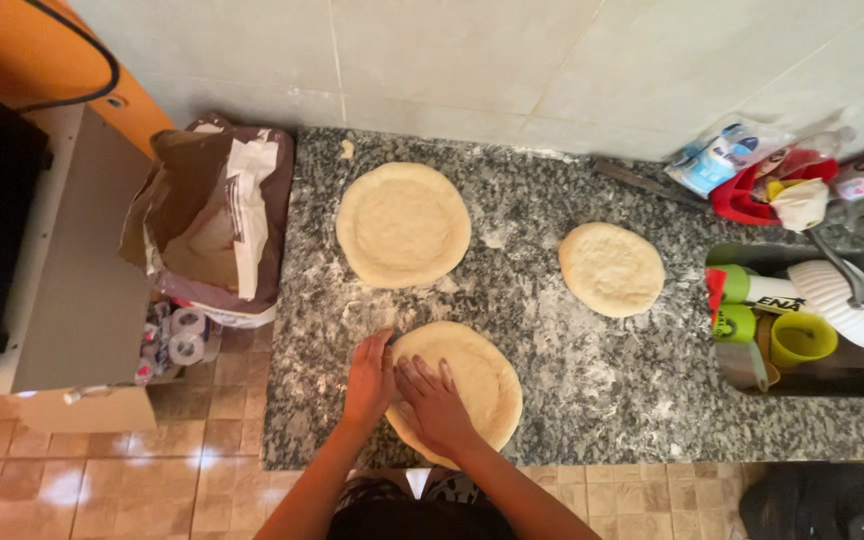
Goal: The person shapes several portions of pizza dough on a floured countertop by pressing down on them by hand and stretching them into flat rounds.
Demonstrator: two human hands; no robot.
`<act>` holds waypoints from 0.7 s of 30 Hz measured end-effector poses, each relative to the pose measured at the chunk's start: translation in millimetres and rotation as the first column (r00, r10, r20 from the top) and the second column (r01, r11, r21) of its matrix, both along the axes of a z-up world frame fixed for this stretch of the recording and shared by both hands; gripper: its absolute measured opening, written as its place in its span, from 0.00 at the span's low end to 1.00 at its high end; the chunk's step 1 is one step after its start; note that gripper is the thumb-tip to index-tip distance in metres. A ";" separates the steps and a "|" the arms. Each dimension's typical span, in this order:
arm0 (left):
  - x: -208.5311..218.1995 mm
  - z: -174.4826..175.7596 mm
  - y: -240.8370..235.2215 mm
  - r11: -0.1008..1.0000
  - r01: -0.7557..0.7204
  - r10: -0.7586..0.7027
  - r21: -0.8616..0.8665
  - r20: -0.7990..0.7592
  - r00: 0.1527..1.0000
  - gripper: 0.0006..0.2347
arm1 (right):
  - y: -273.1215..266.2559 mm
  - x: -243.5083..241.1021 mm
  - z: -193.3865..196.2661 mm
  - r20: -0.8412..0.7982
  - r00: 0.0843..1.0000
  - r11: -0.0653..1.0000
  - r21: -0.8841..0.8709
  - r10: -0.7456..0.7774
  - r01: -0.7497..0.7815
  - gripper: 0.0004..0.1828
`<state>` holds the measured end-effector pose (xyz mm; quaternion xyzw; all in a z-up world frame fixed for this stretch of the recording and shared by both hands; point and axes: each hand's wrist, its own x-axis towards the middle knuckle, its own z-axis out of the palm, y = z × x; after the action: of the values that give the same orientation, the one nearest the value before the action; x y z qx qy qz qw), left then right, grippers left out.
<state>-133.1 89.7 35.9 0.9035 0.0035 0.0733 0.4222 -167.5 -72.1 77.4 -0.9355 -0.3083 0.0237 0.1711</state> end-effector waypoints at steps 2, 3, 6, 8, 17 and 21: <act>10.8 3.2 3.7 0.941 0.159 -0.180 -0.299 -0.046 0.983 0.19 | -0.9 15.0 34.0 -0.398 0.917 0.982 0.161 -0.022 0.094 0.29; 11.3 8.6 1.9 0.940 0.161 -0.182 -0.300 -0.042 0.982 0.19 | -3.6 12.5 22.8 -0.395 0.918 0.982 0.160 -0.024 0.095 0.29; 14.9 23.1 -7.0 0.926 0.251 -0.282 -0.282 -0.074 0.957 0.21 | -10.8 10.1 -11.3 -0.112 0.980 0.985 0.034 -0.164 0.169 0.33; 13.6 31.4 -12.0 0.918 0.298 -0.324 -0.263 -0.059 0.944 0.20 | -9.8 9.4 -34.5 -0.021 0.990 0.988 -0.069 -0.139 0.137 0.32; 48.7 -12.1 -26.1 0.969 0.243 -0.239 -0.044 -0.405 0.882 0.22 | -12.5 11.0 -17.0 -0.107 0.950 0.956 -0.043 -0.293 0.290 0.31; 47.2 -66.7 -27.5 0.948 0.300 -0.233 0.106 -0.409 0.882 0.15 | -18.4 21.8 -33.4 0.002 0.967 0.965 -0.063 -0.254 0.254 0.31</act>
<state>-85.9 62.2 -30.8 0.9235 -0.0428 -0.1676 0.3423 -145.8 -90.5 44.0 -0.9721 -0.1846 0.0140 0.1440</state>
